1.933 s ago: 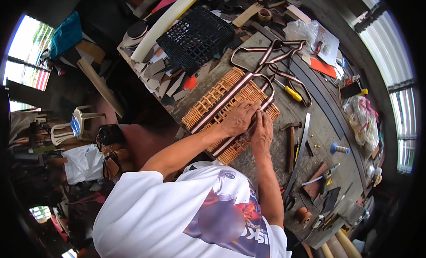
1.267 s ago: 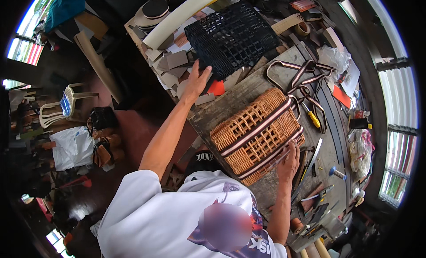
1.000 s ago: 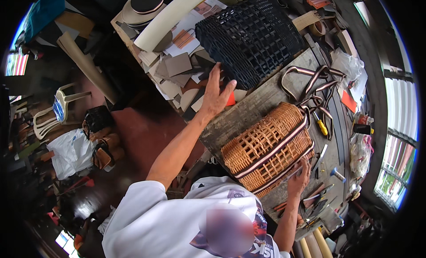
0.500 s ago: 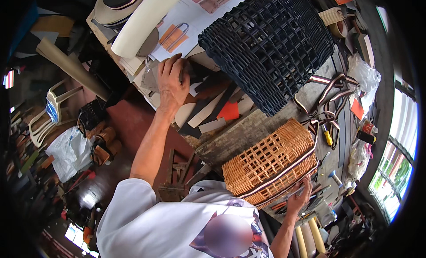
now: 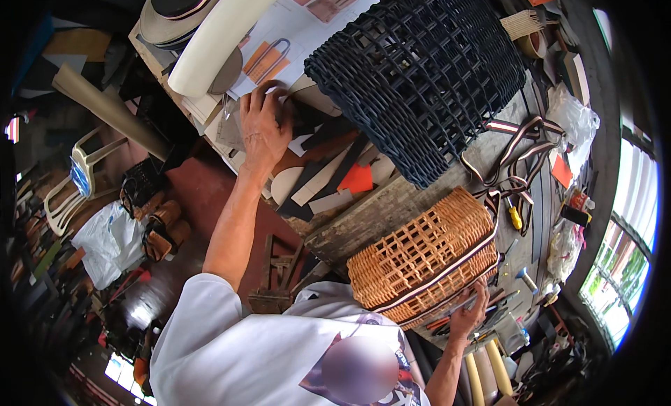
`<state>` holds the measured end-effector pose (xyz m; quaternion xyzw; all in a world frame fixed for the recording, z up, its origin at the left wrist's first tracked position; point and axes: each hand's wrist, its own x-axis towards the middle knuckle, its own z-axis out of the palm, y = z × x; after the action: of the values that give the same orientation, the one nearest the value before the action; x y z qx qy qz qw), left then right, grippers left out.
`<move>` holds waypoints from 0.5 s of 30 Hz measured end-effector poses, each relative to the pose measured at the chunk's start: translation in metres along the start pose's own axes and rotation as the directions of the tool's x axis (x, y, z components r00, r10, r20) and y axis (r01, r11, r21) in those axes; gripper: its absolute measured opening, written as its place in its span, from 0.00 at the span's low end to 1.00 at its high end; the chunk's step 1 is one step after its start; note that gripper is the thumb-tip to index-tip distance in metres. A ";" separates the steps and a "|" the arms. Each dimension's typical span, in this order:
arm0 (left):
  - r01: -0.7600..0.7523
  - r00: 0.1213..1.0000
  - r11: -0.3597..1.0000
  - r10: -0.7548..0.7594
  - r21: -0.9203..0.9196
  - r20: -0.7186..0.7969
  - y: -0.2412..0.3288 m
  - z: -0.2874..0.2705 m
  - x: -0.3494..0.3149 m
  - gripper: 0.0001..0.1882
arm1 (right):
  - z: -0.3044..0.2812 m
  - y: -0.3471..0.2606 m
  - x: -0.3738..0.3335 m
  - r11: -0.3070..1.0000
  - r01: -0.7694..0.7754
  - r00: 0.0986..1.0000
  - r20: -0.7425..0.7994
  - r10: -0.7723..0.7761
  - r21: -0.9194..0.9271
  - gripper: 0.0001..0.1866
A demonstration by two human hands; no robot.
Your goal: Apply adhesive and fabric straps to a wicker basket.
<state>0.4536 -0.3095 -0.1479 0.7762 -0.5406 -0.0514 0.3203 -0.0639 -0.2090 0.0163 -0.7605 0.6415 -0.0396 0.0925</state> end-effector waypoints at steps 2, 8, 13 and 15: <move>0.023 0.999 0.999 -0.024 0.024 0.029 0.005 -0.006 0.013 0.20 | 0.000 0.000 0.000 1.000 0.002 1.000 -0.001 -0.002 0.006 0.15; 0.002 0.989 0.998 -0.012 0.069 0.148 -0.002 -0.004 0.033 0.21 | 0.001 -0.002 0.002 0.998 -0.014 1.000 0.005 0.013 0.055 0.16; -0.030 0.974 0.991 0.000 0.128 0.225 0.001 -0.007 0.034 0.20 | 0.001 -0.005 0.002 0.998 -0.015 1.000 0.000 0.015 0.067 0.17; -0.038 0.977 0.992 0.012 0.116 0.215 0.003 -0.008 0.033 0.19 | 0.001 -0.007 0.003 0.998 -0.015 1.000 -0.003 0.015 0.068 0.17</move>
<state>0.4683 -0.3352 -0.1314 0.7772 -0.5836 -0.0980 0.2138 -0.0568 -0.2109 0.0168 -0.7520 0.6457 -0.0623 0.1173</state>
